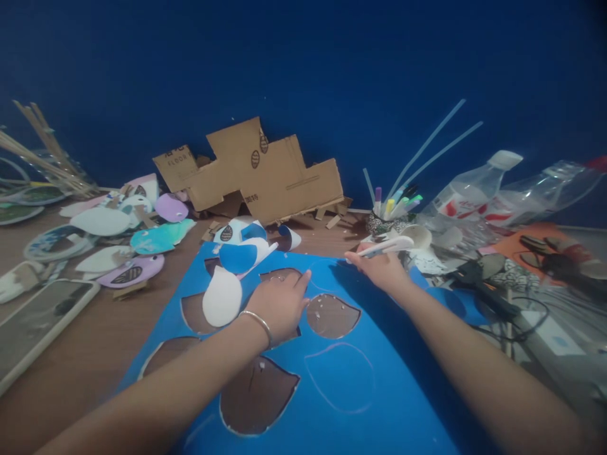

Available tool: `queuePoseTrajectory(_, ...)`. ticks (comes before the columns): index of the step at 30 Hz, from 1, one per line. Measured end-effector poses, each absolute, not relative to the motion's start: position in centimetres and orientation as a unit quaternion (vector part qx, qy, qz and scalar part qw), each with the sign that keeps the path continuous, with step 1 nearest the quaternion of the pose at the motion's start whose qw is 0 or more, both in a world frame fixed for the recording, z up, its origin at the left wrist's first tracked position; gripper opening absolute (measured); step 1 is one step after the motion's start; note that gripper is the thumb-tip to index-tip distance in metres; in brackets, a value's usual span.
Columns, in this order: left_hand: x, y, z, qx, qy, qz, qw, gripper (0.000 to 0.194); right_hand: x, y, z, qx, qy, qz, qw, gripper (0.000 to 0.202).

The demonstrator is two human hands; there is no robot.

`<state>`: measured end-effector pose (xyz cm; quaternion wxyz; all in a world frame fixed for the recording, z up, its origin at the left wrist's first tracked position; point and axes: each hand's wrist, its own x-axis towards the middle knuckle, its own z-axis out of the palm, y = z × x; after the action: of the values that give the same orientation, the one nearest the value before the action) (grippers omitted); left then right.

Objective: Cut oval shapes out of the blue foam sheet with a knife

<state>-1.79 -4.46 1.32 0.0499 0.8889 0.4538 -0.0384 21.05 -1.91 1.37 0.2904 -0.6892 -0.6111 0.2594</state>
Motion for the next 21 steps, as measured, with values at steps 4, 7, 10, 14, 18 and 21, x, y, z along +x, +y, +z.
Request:
queuePoseTrajectory(4, -1.81, -4.5, 1.2, 0.891, 0.451, -0.036, 0.038, 0.05, 21.06, -2.0, 1.68, -0.693, -0.614, 0.256, 0.279, 0.033)
queuePoseTrajectory(7, -1.79, -4.54, 1.1, 0.891, 0.452, -0.033, 0.029, 0.05, 21.17, -2.03, 1.91, -0.696, -0.618, 0.251, 0.267, 0.033)
queuePoseTrajectory(10, -1.77, -4.54, 1.06, 0.89, 0.453, -0.035, 0.019, 0.05, 21.3, -2.01, 1.98, -0.699, -0.619, 0.246, 0.259, 0.032)
queuePoseTrajectory(14, -1.78, -4.46, 1.1, 0.891, 0.452, -0.036, 0.018, 0.05, 21.44, -1.98, 1.97, -0.709, -0.615, 0.244, 0.242, 0.031)
queuePoseTrajectory(18, -1.82, -4.49, 1.06, 0.893, 0.448, -0.034, 0.018, 0.05, 21.61, -2.07, 2.12, -0.714, -0.611, 0.241, 0.241, 0.031)
queuePoseTrajectory(21, -1.82, -4.52, 1.03, 0.892, 0.451, -0.037, 0.017, 0.05, 21.79, -2.2, 2.24, -0.713, -0.609, 0.245, 0.247, 0.032)
